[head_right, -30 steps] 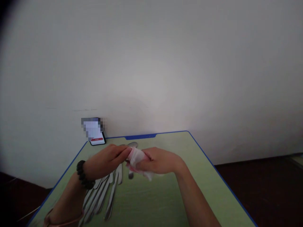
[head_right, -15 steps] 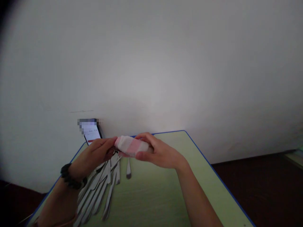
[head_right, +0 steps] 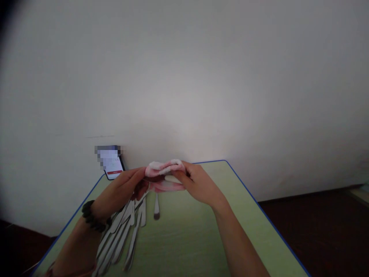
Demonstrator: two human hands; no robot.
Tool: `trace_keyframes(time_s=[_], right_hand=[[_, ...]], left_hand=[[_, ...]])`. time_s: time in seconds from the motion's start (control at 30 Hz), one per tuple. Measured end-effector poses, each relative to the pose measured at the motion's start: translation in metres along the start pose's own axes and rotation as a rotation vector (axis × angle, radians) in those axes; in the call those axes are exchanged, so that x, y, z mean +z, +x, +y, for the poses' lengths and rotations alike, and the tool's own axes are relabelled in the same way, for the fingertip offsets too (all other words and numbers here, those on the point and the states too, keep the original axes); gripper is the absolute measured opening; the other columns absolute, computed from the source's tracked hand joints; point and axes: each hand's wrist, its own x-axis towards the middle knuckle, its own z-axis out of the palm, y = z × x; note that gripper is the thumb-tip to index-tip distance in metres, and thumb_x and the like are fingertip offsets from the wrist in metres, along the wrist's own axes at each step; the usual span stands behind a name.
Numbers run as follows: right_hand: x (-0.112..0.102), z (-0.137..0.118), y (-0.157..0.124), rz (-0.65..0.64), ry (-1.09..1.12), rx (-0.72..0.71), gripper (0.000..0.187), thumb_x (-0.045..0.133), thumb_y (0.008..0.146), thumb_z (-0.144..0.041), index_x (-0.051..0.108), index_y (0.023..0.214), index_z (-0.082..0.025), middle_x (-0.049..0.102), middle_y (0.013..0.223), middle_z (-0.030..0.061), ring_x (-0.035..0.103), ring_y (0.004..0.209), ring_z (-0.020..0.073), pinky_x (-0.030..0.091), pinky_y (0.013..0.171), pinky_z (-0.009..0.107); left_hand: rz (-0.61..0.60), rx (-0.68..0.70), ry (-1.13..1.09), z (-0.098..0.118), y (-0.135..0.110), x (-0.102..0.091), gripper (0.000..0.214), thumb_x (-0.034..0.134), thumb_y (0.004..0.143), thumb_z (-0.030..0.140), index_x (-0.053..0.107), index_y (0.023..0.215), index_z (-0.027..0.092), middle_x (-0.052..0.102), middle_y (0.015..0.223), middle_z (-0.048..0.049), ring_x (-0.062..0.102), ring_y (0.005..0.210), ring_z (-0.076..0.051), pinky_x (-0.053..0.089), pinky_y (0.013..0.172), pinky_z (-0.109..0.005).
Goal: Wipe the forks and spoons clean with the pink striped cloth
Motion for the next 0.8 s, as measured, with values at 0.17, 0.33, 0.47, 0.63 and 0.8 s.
trace_keyframes(time_s=[0.17,0.33,0.47,0.63,0.8], right_hand=[[0.007,0.002,0.004,0.110,-0.009,0.099,0.036,0.039,0.087,-0.041,0.065,0.093,-0.017,0.065,0.079,0.0012,0.059,0.074,0.0168,0.043,0.065,0.025],[0.011,0.008,0.007,0.184,-0.056,0.153,0.038,0.039,0.086,-0.042,0.063,0.074,-0.015,0.058,0.061,0.0006,0.054,0.062,0.0152,0.039,0.056,0.024],[0.013,0.013,0.007,0.260,-0.116,0.174,0.031,0.040,0.085,-0.040,0.059,0.084,-0.016,0.056,0.064,-0.0008,0.049,0.059,0.0128,0.035,0.054,0.023],[0.014,0.016,0.005,0.262,-0.244,0.175,0.026,0.040,0.085,-0.036,0.057,0.082,-0.016,0.056,0.064,-0.0007,0.047,0.058,0.0121,0.032,0.054,0.023],[0.009,0.011,0.002,0.108,-0.159,0.086,0.023,0.043,0.081,-0.019,0.059,0.098,-0.017,0.063,0.080,0.0010,0.053,0.068,0.0121,0.038,0.062,0.023]], left_hand=[[0.017,-0.031,-0.109,-0.007,0.004,0.003,0.048,0.028,0.088,0.046,0.049,0.057,0.017,0.046,0.043,0.0047,0.039,0.040,-0.008,0.029,0.040,-0.019],[-0.060,-0.064,-0.176,-0.013,0.002,0.001,0.045,0.030,0.087,0.048,0.052,0.063,0.016,0.051,0.046,0.0037,0.043,0.039,-0.008,0.030,0.037,-0.018],[-0.151,-0.050,-0.136,-0.014,0.003,-0.001,0.043,0.032,0.087,0.049,0.049,0.065,0.017,0.055,0.050,0.0026,0.045,0.040,-0.008,0.033,0.038,-0.018],[-0.238,-0.010,-0.054,-0.015,0.005,-0.002,0.036,0.034,0.087,0.047,0.048,0.071,0.018,0.057,0.051,0.0033,0.046,0.041,-0.008,0.035,0.041,-0.018],[-0.154,0.071,0.196,-0.007,0.001,-0.003,0.034,0.034,0.088,0.039,0.055,0.074,0.016,0.058,0.053,0.0028,0.049,0.047,-0.010,0.034,0.045,-0.018]])
